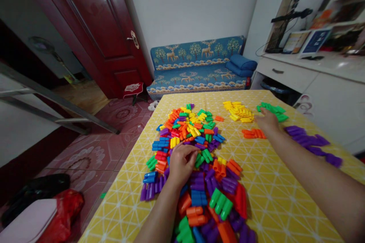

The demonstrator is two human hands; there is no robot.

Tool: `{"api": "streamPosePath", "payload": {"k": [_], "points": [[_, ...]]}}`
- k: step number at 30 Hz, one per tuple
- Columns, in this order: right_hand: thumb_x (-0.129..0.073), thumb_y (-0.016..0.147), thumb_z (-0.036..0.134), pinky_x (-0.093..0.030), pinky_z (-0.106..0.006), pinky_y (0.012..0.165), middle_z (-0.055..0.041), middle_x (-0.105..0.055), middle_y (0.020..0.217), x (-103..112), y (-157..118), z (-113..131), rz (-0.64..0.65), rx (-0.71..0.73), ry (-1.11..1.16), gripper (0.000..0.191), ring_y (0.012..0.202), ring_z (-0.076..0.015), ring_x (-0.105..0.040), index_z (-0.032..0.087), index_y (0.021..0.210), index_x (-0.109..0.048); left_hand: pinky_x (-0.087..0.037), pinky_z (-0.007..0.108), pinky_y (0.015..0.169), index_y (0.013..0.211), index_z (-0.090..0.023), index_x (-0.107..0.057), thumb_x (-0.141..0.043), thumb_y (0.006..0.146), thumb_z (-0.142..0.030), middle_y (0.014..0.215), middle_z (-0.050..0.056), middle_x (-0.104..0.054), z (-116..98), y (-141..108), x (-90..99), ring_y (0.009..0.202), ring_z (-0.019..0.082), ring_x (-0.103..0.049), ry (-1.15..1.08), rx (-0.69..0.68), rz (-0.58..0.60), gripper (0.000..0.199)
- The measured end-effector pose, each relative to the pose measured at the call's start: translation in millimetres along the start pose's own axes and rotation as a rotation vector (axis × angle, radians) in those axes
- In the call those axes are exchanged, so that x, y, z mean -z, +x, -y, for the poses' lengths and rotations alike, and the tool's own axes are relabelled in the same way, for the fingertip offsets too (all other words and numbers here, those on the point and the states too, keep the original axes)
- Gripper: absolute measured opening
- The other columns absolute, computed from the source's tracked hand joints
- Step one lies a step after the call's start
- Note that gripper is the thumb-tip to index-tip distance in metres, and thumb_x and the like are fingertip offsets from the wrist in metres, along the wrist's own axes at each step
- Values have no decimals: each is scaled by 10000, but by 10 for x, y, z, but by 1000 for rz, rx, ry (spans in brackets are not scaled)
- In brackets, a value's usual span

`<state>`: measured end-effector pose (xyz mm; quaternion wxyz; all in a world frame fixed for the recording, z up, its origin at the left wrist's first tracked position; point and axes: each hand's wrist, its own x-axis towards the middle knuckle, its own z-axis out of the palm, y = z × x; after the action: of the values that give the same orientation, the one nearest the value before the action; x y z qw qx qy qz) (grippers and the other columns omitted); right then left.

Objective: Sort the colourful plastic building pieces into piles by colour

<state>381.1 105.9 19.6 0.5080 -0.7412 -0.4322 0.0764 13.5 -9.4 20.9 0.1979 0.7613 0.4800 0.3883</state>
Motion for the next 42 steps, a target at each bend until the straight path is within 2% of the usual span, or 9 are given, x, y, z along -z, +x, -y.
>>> {"api": "streamPosePath", "payload": {"k": [3, 5, 9, 12, 18, 23, 31, 39, 42], "points": [[-563, 789, 170, -520, -371, 856, -185, -647, 1207, -39, -393, 87, 61, 46, 90, 438, 979, -218, -669, 134, 1224, -601, -390, 453, 1066, 913, -285, -748, -610, 870, -191, 941, -9, -771, 1, 5, -2, 930, 196, -691, -5, -3, -4, 172], [-574, 807, 253, -532, -339, 857, -152, -658, 1210, -115, -766, 123, 161, 102, 155, 406, 1007, -205, -665, 165, 1201, -613, -391, 456, 1067, 914, -282, -750, -612, 869, -195, 944, -3, -771, -4, 10, -4, 936, 200, -691, -7, -6, -1, 170], [-616, 798, 439, -480, -435, 995, -119, -670, 1202, -273, -1474, 150, 347, 183, 224, 435, 1119, -249, -624, 192, 1156, -639, -387, 475, 1078, 926, -282, -754, -618, 862, -196, 950, 0, -771, -23, 6, -8, 945, 208, -693, -15, 1, -2, 173], [-604, 808, 494, -431, -465, 1046, -116, -663, 1209, -300, -1733, 155, 334, 194, 238, 443, 1159, -263, -596, 203, 1139, -650, -414, 453, 1071, 918, -263, -761, -621, 852, -186, 961, 15, -771, -62, -10, 10, 962, 212, -693, -120, 7, -1, 173], [-560, 854, 513, -483, -442, 940, -109, -686, 1123, -250, -1753, 161, 302, 126, 321, 411, 1046, -249, -630, 182, 1073, -666, -561, 324, 863, 970, -206, -757, -597, 894, -307, 989, 54, -767, -270, 116, 208, 956, 219, -706, -484, 119, 22, 204], [-557, 863, 504, -464, -440, 957, -100, -691, 1074, -237, -1767, 216, 280, 157, 320, 381, 1026, -242, -624, 180, 1020, -682, -535, 336, 947, 1040, -194, -739, -610, 886, -324, 1076, 66, -747, -381, 608, 278, 1032, 222, -685, -328, 20, 44, 240], [-552, 876, 496, -478, -406, 925, -91, -692, 1062, -216, -1775, 233, 279, 135, 327, 365, 1009, -232, -625, 185, 1017, -680, -454, 423, 1066, 1262, -189, -645, -698, 825, -336, 1371, 161, -550, -58, 1269, -249, 1270, 303, -541, 269, -263, 385, 464], [-533, 903, 477, -472, -386, 923, -75, -694, 1039, -197, -1786, 287, 285, 124, 311, 323, 1004, -224, -624, 203, 986, -683, -359, 448, 1126, 1364, -202, -560, -640, 862, -416, 1481, 163, -452, 175, 1931, -588, 1357, 313, -452, 437, -317, 378, 551], [-529, 906, 484, -474, -385, 920, -69, -693, 1038, -196, -1780, 286, 293, 118, 303, 319, 1005, -224, -624, 215, 982, -683, -312, 498, 1140, 1405, -257, -514, -641, 842, -500, 1551, 130, -376, 293, 2198, -777, 1408, 350, -371, 503, -273, 454, 626]]}}
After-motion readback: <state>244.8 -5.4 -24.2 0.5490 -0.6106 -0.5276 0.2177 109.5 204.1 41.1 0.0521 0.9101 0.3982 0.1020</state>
